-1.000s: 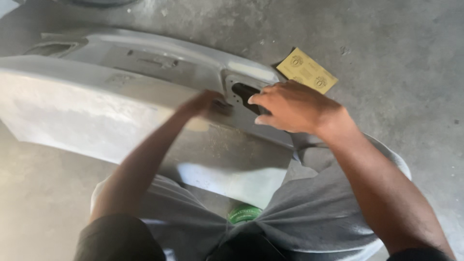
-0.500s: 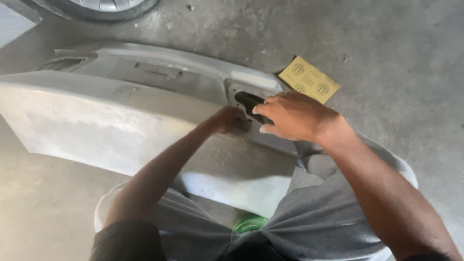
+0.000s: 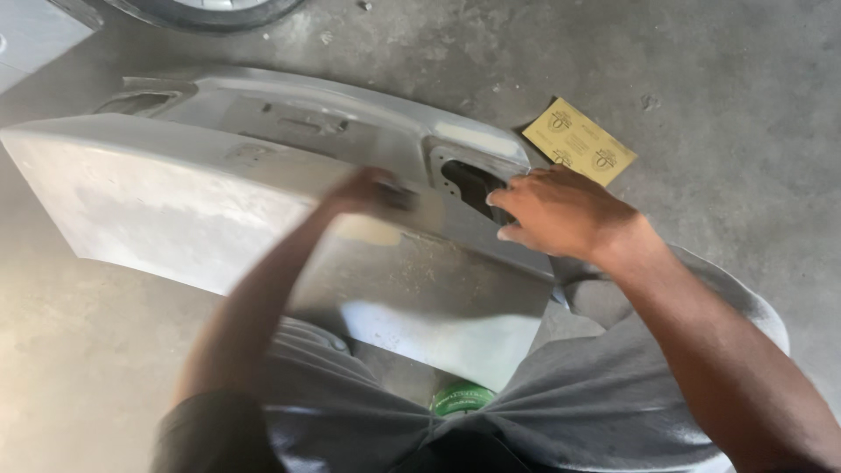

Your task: The person sits on the floor and sands a detached white car bumper with a sanding block. They repeatedly rub the surface, occasionally pause to inspect the block, and continue sanding different areas of the bumper.

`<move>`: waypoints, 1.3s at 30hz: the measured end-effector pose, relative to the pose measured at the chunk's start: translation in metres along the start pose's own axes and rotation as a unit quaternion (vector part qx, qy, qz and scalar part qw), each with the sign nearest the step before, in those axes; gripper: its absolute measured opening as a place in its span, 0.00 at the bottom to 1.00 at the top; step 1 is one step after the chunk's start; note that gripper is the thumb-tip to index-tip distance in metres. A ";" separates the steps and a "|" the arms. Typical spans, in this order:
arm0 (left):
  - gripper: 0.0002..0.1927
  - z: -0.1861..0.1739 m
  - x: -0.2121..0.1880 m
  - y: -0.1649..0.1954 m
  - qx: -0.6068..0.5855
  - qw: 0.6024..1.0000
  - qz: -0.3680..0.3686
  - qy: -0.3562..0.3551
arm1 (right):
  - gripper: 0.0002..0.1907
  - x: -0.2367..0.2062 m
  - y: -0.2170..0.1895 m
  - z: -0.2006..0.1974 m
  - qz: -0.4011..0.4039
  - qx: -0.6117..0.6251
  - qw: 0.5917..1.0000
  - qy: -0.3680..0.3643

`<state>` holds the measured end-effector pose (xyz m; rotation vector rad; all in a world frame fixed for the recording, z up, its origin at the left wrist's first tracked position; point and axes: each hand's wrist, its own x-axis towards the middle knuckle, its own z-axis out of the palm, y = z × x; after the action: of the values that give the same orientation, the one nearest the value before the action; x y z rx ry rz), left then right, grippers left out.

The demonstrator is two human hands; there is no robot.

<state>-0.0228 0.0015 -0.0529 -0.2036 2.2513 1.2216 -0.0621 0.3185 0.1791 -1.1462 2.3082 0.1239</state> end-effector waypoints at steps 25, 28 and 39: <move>0.15 -0.078 -0.075 -0.032 0.183 0.976 0.031 0.118 | 0.26 0.007 0.006 -0.008 -0.006 -0.016 1.000 -0.001; 0.21 -0.140 -0.121 -0.060 0.156 0.955 0.066 0.244 | 0.25 -0.001 0.012 -0.006 0.021 -0.027 0.999 -0.012; 0.14 0.010 -0.015 0.009 0.165 0.986 0.002 0.034 | 0.26 0.001 0.004 -0.010 -0.003 -0.009 1.000 -0.013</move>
<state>-0.0105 0.0130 -0.0424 -0.1157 2.4728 0.8363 -0.0700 0.3175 0.1862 -1.1533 2.2849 0.1579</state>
